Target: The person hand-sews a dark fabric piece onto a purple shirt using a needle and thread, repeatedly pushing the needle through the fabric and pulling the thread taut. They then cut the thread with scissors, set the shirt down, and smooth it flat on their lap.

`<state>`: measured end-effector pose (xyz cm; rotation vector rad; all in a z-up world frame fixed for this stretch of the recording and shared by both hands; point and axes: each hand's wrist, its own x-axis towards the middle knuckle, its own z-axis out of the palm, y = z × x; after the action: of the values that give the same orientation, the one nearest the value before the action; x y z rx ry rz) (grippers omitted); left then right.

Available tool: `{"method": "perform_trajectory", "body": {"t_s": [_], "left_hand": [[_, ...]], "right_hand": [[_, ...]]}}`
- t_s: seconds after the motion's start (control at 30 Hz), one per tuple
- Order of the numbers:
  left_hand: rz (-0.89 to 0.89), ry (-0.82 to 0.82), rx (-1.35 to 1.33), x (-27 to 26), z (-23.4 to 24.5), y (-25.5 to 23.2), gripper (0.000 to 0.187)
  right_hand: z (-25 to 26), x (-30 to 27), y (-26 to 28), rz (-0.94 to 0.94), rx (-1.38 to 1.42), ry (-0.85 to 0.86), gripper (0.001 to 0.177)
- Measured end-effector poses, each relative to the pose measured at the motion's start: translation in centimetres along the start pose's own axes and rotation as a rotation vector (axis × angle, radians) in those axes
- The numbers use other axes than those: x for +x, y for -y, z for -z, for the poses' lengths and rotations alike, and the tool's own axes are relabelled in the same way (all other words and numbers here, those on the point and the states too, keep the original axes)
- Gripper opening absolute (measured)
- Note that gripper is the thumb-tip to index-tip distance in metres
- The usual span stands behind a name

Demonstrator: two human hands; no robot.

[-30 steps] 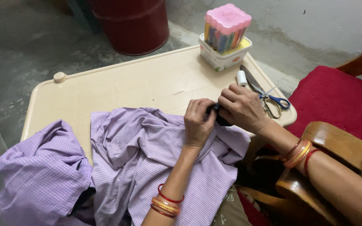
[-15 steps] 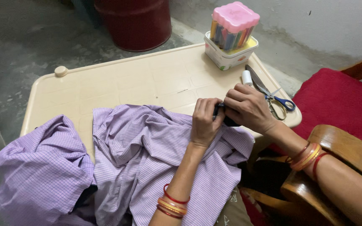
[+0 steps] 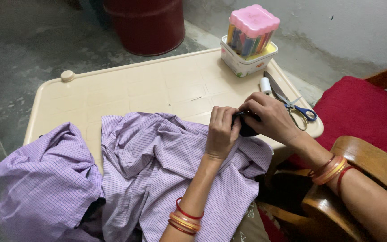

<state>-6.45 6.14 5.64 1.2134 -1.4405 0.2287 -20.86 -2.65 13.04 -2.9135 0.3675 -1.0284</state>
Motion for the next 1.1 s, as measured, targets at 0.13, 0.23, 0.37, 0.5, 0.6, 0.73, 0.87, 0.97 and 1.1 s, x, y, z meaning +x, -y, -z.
{"method": "perform_trajectory", "body": {"t_s": [0.13, 0.23, 0.37, 0.5, 0.6, 0.73, 0.87, 0.97, 1.1], "left_hand": [[0.013, 0.003, -0.026, 0.0, 0.0, -0.1, 0.026], [0.026, 0.048, -0.036, -0.1, -0.2, 0.2, 0.026], [0.039, 0.086, -0.055, -0.2, -0.5, 0.9, 0.03], [0.087, 0.085, -0.092, -0.4, -0.7, 1.1, 0.028], [0.104, 0.072, -0.119, -0.3, -0.5, 1.1, 0.024], [0.111, 0.054, -0.115, -0.3, -0.3, 0.8, 0.022], [0.098, 0.034, -0.068, -0.1, -0.2, 0.6, 0.022], [0.08, 0.04, -0.043, -0.1, -0.4, 0.6, 0.023], [0.037, 0.048, -0.014, -0.3, -0.5, 0.7, 0.027]], "right_hand": [[0.0, 0.0, 0.1, -0.002, -0.124, 0.04, 0.023], [0.1, 0.1, 0.2, 0.116, -0.16, 0.044, 0.02], [0.0, 0.2, 0.2, 0.236, -0.255, 0.06, 0.02], [0.0, 0.3, 0.2, 0.305, -0.284, 0.071, 0.018], [0.1, 0.4, 0.2, 0.335, -0.296, 0.072, 0.018], [0.1, 0.3, 0.4, 0.249, -0.221, 0.067, 0.022], [0.1, 0.5, 0.1, 0.12, -0.135, 0.09, 0.025], [0.3, 0.5, -0.3, 0.123, -0.068, 0.104, 0.028], [0.1, 0.4, -0.3, 0.096, -0.097, 0.117, 0.027]]}}
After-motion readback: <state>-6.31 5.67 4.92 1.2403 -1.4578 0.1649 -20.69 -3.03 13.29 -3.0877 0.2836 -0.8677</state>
